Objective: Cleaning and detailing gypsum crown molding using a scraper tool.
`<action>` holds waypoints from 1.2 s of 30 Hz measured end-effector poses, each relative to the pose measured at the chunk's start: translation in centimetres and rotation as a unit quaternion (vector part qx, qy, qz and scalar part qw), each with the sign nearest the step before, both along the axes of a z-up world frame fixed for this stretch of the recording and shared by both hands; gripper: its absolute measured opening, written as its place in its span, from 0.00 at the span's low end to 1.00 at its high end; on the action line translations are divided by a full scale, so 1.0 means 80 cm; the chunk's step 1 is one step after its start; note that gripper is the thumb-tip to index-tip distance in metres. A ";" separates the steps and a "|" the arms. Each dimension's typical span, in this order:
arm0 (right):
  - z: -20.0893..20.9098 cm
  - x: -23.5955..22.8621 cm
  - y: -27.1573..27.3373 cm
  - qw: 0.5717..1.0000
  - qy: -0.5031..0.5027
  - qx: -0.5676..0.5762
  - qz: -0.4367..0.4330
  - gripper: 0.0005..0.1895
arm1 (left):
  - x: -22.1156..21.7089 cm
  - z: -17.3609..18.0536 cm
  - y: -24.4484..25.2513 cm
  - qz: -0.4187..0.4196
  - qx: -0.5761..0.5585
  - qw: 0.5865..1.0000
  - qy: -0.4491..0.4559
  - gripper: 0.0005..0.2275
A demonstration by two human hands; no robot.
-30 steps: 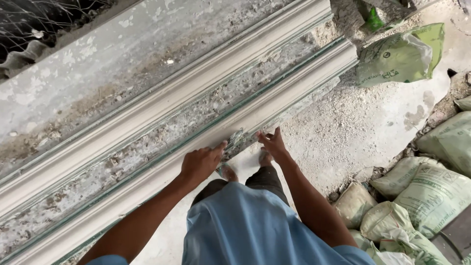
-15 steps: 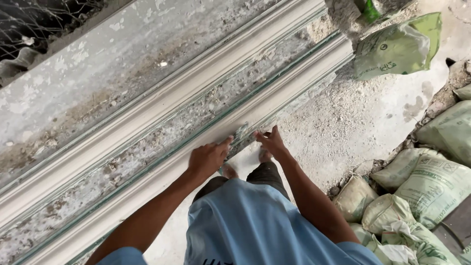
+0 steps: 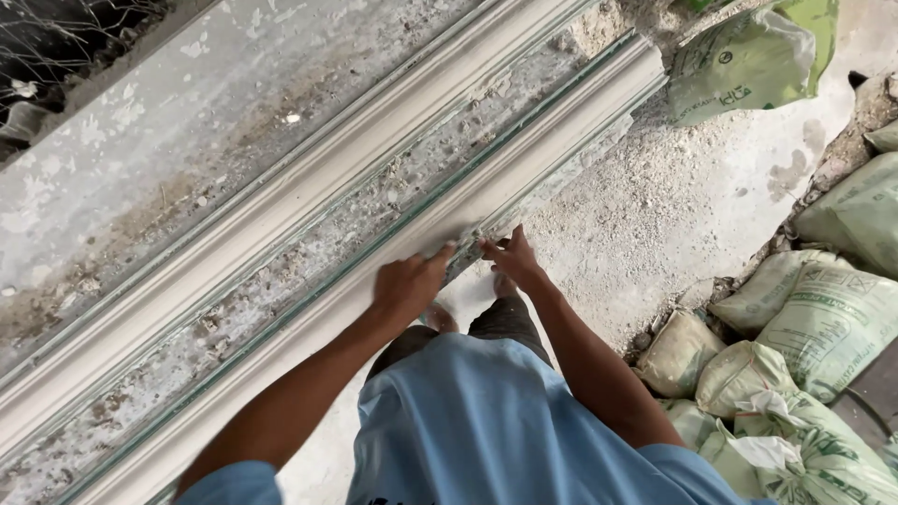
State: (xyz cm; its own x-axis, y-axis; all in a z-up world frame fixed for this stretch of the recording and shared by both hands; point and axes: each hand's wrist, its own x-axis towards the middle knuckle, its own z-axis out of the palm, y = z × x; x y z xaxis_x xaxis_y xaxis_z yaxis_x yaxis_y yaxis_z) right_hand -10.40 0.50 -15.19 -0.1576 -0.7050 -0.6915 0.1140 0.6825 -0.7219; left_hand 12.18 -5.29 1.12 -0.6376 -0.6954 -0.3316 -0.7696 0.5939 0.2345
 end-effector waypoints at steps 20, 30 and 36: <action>-0.017 0.007 0.008 1.000 -0.028 0.000 -0.015 0.59 | 0.026 0.039 0.068 -0.104 -0.170 0.980 -0.025 0.17; -0.009 0.007 0.005 1.000 -0.031 -0.002 0.003 0.55 | 0.010 0.046 0.081 -0.100 -0.206 0.971 -0.074 0.20; -0.010 0.001 0.006 0.998 -0.056 -0.014 0.004 0.57 | 0.022 0.047 0.083 -0.109 -0.209 0.969 -0.070 0.17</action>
